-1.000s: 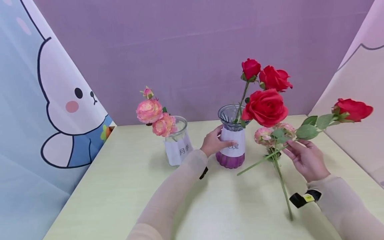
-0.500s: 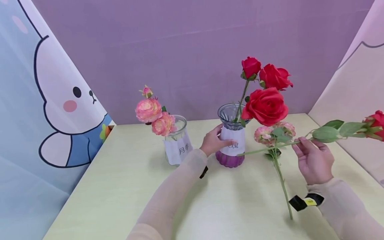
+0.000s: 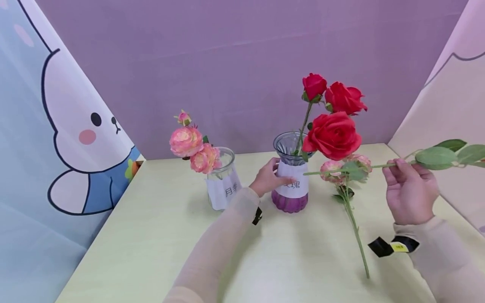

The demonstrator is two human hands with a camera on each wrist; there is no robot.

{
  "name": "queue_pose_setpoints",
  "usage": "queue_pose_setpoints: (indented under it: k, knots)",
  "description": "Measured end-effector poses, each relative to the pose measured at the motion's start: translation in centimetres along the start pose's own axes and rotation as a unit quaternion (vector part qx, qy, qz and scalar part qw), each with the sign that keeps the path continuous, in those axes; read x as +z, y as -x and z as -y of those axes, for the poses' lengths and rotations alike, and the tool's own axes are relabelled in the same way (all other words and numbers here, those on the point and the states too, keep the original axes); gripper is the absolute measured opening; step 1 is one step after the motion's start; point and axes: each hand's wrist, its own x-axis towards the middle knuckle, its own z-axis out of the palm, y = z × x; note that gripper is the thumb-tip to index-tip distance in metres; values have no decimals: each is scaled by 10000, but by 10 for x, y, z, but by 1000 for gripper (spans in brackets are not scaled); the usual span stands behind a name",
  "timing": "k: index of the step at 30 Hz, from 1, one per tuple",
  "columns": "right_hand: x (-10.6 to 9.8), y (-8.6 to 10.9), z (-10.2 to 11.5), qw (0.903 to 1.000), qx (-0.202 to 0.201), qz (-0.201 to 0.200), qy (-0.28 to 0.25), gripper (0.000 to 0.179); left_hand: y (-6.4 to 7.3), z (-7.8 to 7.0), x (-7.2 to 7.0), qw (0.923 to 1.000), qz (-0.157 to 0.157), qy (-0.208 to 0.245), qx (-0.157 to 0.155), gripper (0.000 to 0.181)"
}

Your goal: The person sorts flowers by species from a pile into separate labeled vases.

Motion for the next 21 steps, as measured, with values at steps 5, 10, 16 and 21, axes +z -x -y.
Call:
queue_pose_setpoints:
  k: [5,10,16,21]
  knots:
    - [19,-5,9,9994,-321,-65,-92,31,0,-4,-1,9999,102,10,-114,75]
    - [36,-10,15,9973,-698,-237,-57,35,1,-7,0,9996,145,58,-230,73]
    - [53,-15,13,9952,-908,-357,-108,37,0,-7,-2,9996,165,72,-237,72]
    - [65,-16,5,9955,-930,-196,-53,35,-1,-7,-3,9995,189,109,-241,71]
